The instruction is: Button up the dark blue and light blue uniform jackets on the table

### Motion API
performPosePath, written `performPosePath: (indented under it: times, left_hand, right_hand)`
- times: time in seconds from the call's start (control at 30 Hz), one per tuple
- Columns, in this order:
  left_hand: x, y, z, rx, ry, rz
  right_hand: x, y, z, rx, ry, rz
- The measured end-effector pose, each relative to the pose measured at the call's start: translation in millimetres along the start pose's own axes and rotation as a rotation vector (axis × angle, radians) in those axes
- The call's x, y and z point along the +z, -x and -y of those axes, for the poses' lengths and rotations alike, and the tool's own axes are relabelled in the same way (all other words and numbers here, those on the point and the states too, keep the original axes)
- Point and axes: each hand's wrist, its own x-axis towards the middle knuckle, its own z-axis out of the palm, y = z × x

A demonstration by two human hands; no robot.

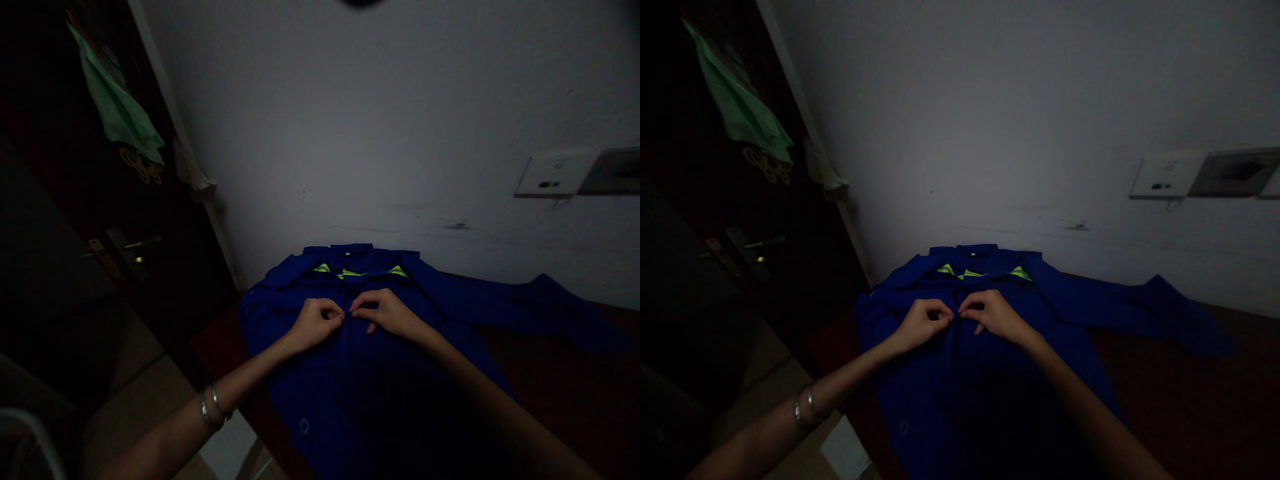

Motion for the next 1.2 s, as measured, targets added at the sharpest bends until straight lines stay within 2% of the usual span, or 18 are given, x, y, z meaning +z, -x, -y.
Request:
performPosePath:
  times: [0.17,0.3,0.43,0.53,0.6,0.73,0.9,0.97,1.07,1.2]
  left_hand:
    - [0.0,0,1,-0.064,0.071,0.016]
    - [-2.1,-1,6,-0.147,0.177,0.001]
    - [-7.3,-7,18,-0.24,0.338,-0.118]
    - [-12.8,-12,26,-0.262,0.428,-0.214]
    - [-15.8,-13,27,-0.269,0.44,-0.235]
    - [-16.1,-5,21,-0.234,0.302,-0.18]
    - [-5.7,17,9,-0.094,-0.002,0.072]
    - [-1.1,22,8,-0.067,-0.081,0.136]
    - [4.0,22,11,-0.125,-0.085,0.157]
    - [6.7,18,14,-0.273,0.088,0.147]
  right_hand:
    - [-2,-1,-2,0.003,-0.014,0.01]
    - [-13,-1,-3,0.02,-0.034,-0.031]
    - [-25,-1,-9,0.016,-0.045,-0.102]
    - [-30,-3,-13,-0.004,-0.054,-0.162]
    - [-32,-4,-14,-0.014,-0.047,-0.203]
    - [-33,-4,-14,-0.026,-0.007,-0.278]
    - [-34,-3,-11,-0.029,0.065,-0.35]
    - [-35,-3,-11,-0.04,0.079,-0.369]
    - [-35,-3,-13,-0.051,0.094,-0.391]
    - [-36,-4,-16,-0.052,0.095,-0.406]
